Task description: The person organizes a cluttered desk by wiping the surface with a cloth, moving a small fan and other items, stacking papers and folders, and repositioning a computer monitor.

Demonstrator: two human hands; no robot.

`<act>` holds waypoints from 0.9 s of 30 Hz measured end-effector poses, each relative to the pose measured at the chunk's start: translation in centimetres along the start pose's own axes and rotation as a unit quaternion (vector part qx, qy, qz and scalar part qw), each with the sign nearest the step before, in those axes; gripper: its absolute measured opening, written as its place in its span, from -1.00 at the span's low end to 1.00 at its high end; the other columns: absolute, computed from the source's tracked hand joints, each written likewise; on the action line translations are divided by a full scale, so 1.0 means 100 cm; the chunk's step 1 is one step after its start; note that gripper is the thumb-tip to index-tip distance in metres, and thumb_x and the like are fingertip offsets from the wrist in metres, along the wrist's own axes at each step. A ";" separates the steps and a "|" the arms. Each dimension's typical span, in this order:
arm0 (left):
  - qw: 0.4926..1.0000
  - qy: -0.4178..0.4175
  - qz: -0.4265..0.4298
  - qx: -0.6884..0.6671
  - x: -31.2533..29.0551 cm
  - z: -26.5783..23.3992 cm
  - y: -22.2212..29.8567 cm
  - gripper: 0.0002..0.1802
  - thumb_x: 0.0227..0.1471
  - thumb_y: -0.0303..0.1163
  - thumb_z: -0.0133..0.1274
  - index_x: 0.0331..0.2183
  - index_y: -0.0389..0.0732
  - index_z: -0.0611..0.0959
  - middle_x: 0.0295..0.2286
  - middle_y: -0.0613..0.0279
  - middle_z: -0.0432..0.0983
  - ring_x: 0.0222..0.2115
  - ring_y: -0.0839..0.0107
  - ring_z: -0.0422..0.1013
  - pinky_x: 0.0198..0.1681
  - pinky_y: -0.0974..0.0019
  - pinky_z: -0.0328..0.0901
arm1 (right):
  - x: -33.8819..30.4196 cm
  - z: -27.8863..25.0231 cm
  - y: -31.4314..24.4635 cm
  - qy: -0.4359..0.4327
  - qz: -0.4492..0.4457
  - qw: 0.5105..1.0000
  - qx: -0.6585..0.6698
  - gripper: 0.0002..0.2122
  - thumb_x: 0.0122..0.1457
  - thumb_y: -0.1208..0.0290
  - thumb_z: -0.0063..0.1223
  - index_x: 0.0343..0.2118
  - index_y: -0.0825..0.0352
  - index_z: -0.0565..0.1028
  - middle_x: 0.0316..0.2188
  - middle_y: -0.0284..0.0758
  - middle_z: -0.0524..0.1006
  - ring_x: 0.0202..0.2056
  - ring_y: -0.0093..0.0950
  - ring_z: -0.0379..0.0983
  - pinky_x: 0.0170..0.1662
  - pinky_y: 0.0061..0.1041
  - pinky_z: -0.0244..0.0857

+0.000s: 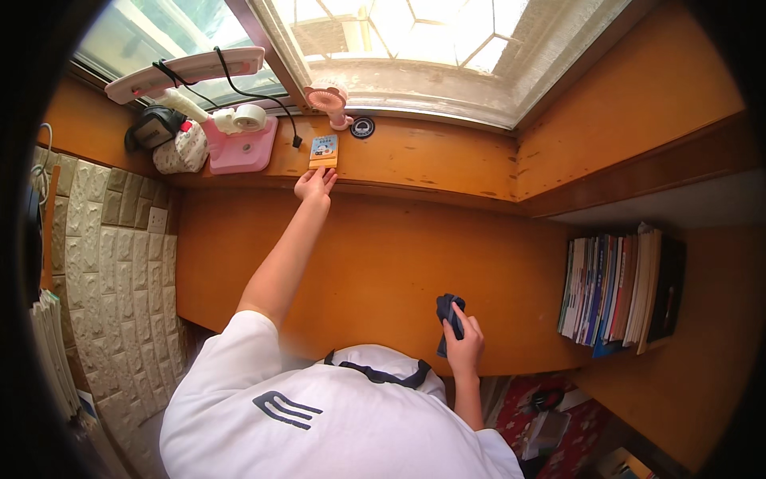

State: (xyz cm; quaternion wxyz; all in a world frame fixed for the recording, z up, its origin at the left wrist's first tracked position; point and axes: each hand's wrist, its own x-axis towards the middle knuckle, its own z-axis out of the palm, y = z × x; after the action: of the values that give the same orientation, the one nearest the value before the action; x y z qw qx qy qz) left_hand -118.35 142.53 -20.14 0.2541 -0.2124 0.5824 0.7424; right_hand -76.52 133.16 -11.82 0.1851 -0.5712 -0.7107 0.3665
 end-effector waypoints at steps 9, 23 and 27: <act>0.988 -0.061 0.011 0.145 0.007 -0.008 0.008 -0.71 -0.05 -0.60 0.12 -0.25 -0.34 0.40 -0.41 0.07 0.48 -0.60 0.28 0.49 -0.56 0.27 0.47 | -0.001 -0.002 0.002 0.010 -0.003 1.000 -0.001 -0.67 -0.02 0.48 0.18 -0.12 0.24 0.53 -0.52 -0.21 0.39 -0.45 -0.29 0.41 -0.36 -0.42 0.28; 0.971 -0.074 0.043 0.222 0.019 -0.001 0.011 -0.63 -0.08 -0.50 0.18 -0.25 -0.27 0.36 -0.41 0.05 0.54 -0.58 0.24 0.52 -0.57 0.23 0.45 | -0.003 -0.003 0.007 0.004 0.016 1.000 -0.011 -0.66 -0.02 0.45 0.18 -0.11 0.20 0.53 -0.52 -0.21 0.39 -0.44 -0.27 0.41 -0.36 -0.40 0.29; 0.960 -0.059 0.064 0.265 0.012 0.000 0.014 -0.56 -0.10 -0.47 0.20 -0.23 -0.26 0.31 -0.45 0.04 0.53 -0.63 0.27 0.50 -0.65 0.29 0.40 | -0.004 -0.003 0.008 0.002 0.013 1.000 -0.016 -0.67 -0.01 0.43 0.17 -0.11 0.20 0.53 -0.51 -0.20 0.40 -0.43 -0.24 0.42 -0.35 -0.39 0.29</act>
State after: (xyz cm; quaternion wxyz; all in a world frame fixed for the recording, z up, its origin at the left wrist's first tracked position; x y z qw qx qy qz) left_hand -120.19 142.45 -19.84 0.2870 -0.0556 0.7549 0.5871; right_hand -75.70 132.93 -12.16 0.1728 -0.5842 -0.7085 0.3563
